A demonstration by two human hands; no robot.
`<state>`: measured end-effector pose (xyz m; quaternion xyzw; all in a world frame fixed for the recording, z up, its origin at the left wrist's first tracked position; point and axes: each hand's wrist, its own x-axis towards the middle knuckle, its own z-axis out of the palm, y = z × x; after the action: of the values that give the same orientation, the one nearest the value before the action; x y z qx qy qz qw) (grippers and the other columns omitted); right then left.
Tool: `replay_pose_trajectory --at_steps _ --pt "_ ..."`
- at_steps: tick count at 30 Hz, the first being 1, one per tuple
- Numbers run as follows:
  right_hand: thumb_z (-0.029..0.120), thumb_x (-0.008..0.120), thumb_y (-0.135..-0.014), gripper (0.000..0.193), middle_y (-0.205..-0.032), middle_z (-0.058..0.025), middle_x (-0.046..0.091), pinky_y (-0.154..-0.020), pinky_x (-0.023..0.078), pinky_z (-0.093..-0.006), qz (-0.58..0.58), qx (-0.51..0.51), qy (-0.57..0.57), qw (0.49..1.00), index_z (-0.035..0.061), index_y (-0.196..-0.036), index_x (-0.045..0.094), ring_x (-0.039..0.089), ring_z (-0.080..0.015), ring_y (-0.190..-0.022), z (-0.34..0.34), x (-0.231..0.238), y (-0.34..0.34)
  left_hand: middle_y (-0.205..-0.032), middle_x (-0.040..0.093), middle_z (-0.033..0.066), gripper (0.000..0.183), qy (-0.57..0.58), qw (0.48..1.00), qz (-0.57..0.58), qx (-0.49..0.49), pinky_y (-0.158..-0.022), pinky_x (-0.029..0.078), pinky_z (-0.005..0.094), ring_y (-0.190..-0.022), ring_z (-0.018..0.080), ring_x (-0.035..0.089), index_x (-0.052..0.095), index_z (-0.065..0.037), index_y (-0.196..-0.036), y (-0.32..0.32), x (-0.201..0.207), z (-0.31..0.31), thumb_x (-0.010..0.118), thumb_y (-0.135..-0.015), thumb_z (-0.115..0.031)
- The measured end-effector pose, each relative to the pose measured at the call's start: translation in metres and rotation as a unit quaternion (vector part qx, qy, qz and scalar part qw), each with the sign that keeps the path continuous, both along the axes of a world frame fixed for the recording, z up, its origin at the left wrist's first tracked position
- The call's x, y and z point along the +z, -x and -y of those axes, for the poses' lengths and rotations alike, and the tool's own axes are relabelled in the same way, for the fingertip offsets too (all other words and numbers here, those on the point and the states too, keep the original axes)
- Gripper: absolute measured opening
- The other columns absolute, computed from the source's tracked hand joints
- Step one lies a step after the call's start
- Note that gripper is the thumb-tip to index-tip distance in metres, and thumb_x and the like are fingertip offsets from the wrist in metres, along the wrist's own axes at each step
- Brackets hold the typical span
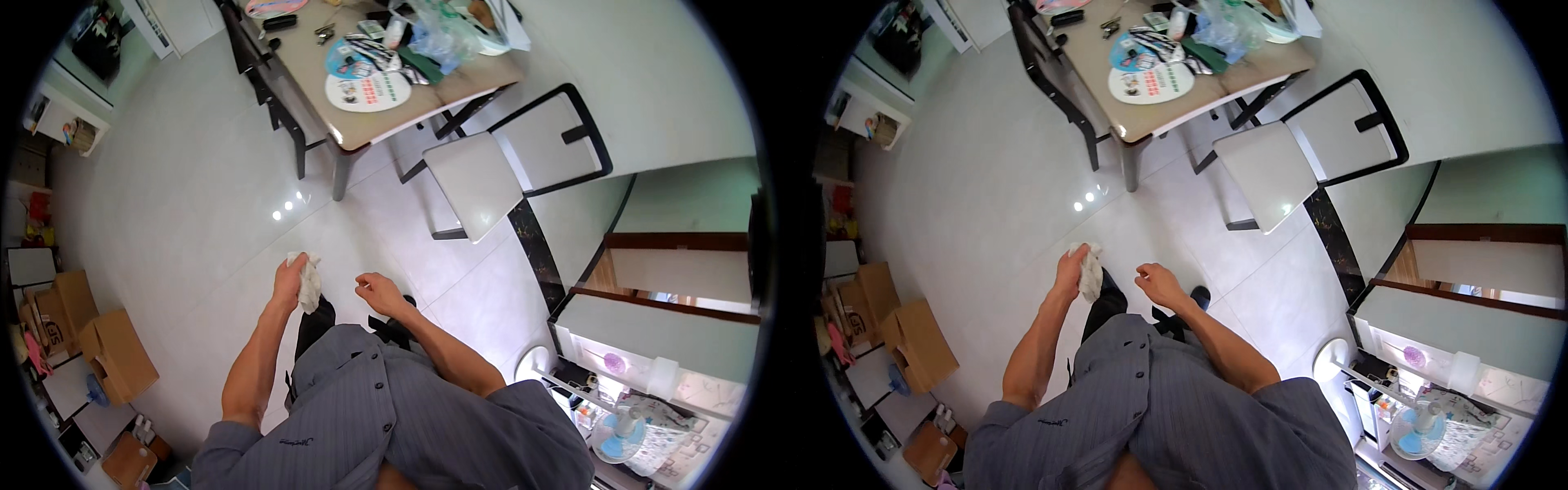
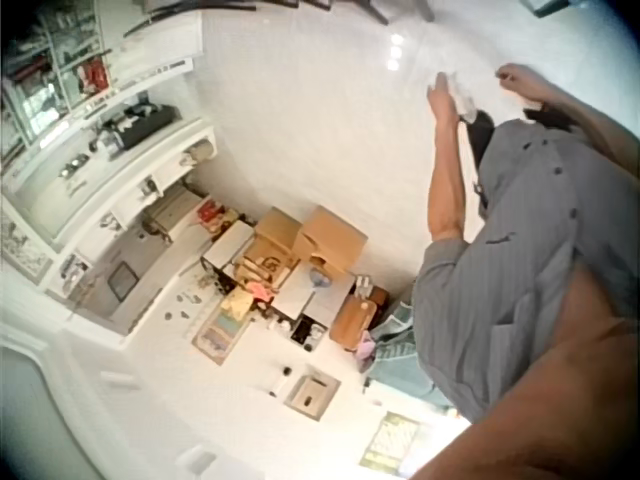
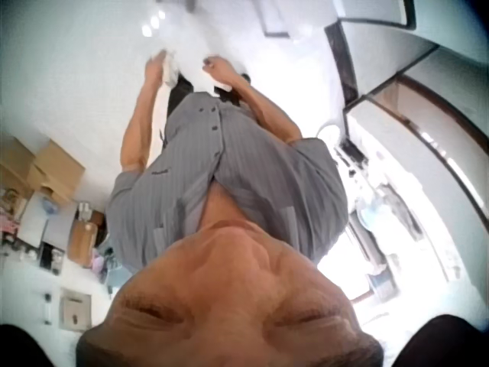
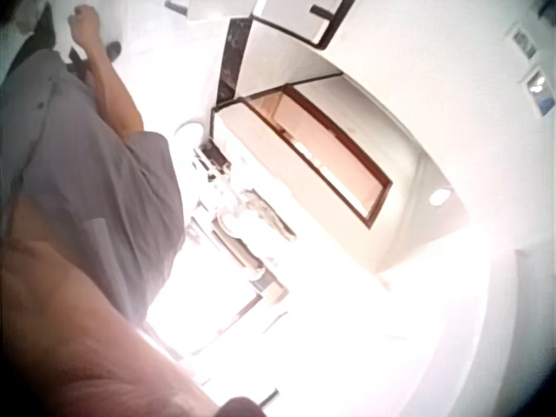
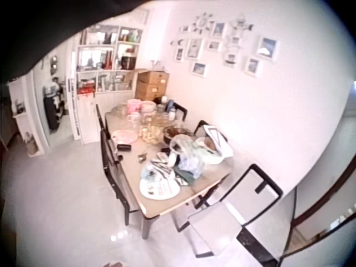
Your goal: The person wipes a sideboard, a standing fan, and several chairs with a white cloth.
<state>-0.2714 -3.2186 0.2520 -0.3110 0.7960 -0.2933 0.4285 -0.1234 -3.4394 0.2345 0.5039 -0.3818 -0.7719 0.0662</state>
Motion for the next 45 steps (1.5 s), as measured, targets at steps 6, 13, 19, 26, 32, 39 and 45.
replay_pose_trajectory --at_steps 6,13,19,26,32,39,45 --pt "0.033 0.068 -0.098 0.048 -0.116 -0.0156 0.073 -0.09 0.056 -0.0376 0.138 -0.068 -0.005 0.988 0.0017 -0.135 0.065 0.071 -0.0249 -0.104 -0.123 -0.005 0.047 -0.088 0.073 0.0102 0.033 -0.036 0.999 -0.012 0.004 -0.065 0.056 0.0352 -0.073 0.0205 0.069 0.068 -0.004 -0.106 0.059 -0.01 -0.105 0.068 -0.102 -0.037" --pt "0.033 0.074 -0.093 0.074 -0.148 -0.0251 0.051 -0.102 0.052 -0.0446 0.024 -0.162 0.07 0.984 0.0071 -0.156 0.044 0.066 -0.0384 -0.115 -0.226 0.03 0.113 -0.11 0.071 0.0098 0.05 -0.121 0.974 -0.029 -0.187 -0.079 0.058 0.0404 -0.095 0.0232 0.069 0.066 -0.004 -0.123 0.195 -0.008 -0.287 0.06 -0.104 -0.049" --pt "0.024 0.074 -0.087 0.062 -0.136 -0.0238 0.06 -0.106 0.049 -0.045 -0.028 -0.193 0.093 0.976 0.009 -0.145 0.057 0.063 -0.0413 -0.121 -0.25 0.019 0.177 -0.124 0.066 0.0037 0.047 -0.192 0.91 -0.089 -0.355 -0.097 0.051 0.0408 -0.117 0.0196 0.062 0.062 -0.011 -0.13 0.27 0.033 -0.305 0.054 -0.108 -0.051" --pt "0.03 0.071 -0.088 0.052 -0.123 -0.0182 0.073 -0.099 0.054 -0.0412 0.086 -0.329 0.018 0.94 0.0073 -0.134 0.066 0.07 -0.0335 -0.114 -0.254 -0.053 0.228 -0.121 0.059 0.001 0.053 0.035 0.882 0.086 -0.462 -0.093 0.048 0.0456 -0.117 0.0165 0.053 0.06 -0.012 -0.133 0.338 -0.035 -0.221 0.066 -0.098 -0.052" --pt "0.03 0.073 -0.087 0.054 -0.123 -0.0248 0.069 -0.099 0.053 -0.0481 -0.054 -0.428 -0.097 0.897 0.0099 -0.137 0.065 0.066 -0.0422 -0.116 -0.235 -0.123 0.341 -0.076 0.063 0.0224 0.044 0.305 0.839 0.091 -0.442 -0.067 0.044 0.0536 -0.072 0.0418 0.059 0.055 0.002 -0.074 0.464 -0.139 -0.098 0.07 -0.09 -0.037" --pt "0.014 0.07 -0.093 0.051 -0.141 -0.0199 0.057 -0.104 0.048 -0.0508 -0.319 -0.308 0.02 0.896 0.0142 -0.142 0.06 0.056 -0.0429 -0.127 -0.148 -0.186 0.558 -0.115 0.071 0.0265 0.048 0.537 0.718 0.112 -0.429 -0.096 0.053 0.0489 -0.112 0.043 0.066 0.067 0.003 -0.117 0.63 -0.287 0.006 0.072 -0.091 -0.038" --pt "0.02 0.074 -0.092 0.059 -0.159 -0.0102 0.041 -0.118 0.029 -0.0575 -0.413 -0.128 -0.094 0.897 0.021 -0.147 0.055 0.035 -0.0421 -0.145 -0.106 -0.27 0.601 -0.128 0.062 0.0278 0.051 0.624 0.596 0.074 -0.5 -0.101 0.051 0.0518 -0.114 0.0475 0.062 0.059 0.004 -0.13 0.722 -0.444 0.07 0.071 -0.091 -0.026"
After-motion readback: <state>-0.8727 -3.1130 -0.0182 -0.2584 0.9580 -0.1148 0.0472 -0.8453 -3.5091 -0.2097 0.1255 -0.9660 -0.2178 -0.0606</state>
